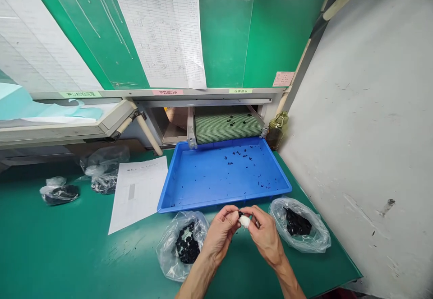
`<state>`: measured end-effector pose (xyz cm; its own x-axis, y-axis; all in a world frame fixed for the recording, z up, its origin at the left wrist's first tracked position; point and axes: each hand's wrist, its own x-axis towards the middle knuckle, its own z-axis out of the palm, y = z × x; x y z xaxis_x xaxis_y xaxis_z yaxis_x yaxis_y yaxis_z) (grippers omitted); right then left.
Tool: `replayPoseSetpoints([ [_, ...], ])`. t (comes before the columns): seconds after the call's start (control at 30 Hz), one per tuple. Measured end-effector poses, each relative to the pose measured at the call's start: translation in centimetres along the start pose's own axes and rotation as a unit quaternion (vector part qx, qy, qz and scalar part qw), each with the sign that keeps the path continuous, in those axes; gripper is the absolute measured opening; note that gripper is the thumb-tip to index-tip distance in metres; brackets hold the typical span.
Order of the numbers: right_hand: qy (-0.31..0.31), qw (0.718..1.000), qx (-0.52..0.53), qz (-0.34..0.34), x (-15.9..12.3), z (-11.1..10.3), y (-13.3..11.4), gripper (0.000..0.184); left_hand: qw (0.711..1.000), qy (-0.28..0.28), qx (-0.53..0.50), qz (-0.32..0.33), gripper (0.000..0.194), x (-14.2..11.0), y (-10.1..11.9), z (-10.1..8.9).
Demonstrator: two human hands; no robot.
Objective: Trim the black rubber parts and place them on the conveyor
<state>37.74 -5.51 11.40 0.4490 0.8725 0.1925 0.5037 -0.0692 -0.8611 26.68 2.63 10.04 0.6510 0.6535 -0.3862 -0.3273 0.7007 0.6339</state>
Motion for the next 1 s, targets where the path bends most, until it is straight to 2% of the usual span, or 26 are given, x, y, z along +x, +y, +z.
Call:
replayPoseSetpoints([
  [0.23, -0.004, 1.000, 0.004, 0.015, 0.0, 0.2, -0.1, 0.023, 1.000, 0.004, 0.020, -0.016, 0.026, -0.3, 0.1, -0.2],
  [0.4, -0.026, 0.998, 0.023, 0.046, -0.2, 0.1, 0.5, 0.027, 0.999, 0.011, -0.022, -0.025, 0.021, -0.6, 0.5, -0.4],
  [0.53, -0.041, 0.997, 0.034, 0.051, -0.5, -0.2, 0.9, 0.032, 0.998, 0.037, -0.052, -0.028, 0.025, -0.9, 0.8, -0.3],
  [0.67, -0.076, 0.996, 0.047, 0.030, -1.0, -0.4, 1.0, 0.036, 0.997, 0.054, -0.046, -0.031, 0.025, -1.3, 1.1, -0.2],
  [0.8, -0.127, 0.991, 0.051, -0.002, -1.1, -0.4, 1.1, 0.047, 0.997, 0.042, -0.058, -0.022, 0.023, -1.4, 1.2, -0.3],
  [0.9, -0.162, 0.985, 0.048, 0.027, -1.3, -0.2, 1.2, 0.045, 0.997, 0.040, -0.062, -0.019, 0.022, -1.4, 1.1, -0.6],
  [1.0, -0.140, 0.989, 0.004, 0.047, -1.5, -0.1, 1.1, 0.041, 0.997, 0.031, -0.063, -0.014, 0.020, -1.3, 1.1, -0.9],
])
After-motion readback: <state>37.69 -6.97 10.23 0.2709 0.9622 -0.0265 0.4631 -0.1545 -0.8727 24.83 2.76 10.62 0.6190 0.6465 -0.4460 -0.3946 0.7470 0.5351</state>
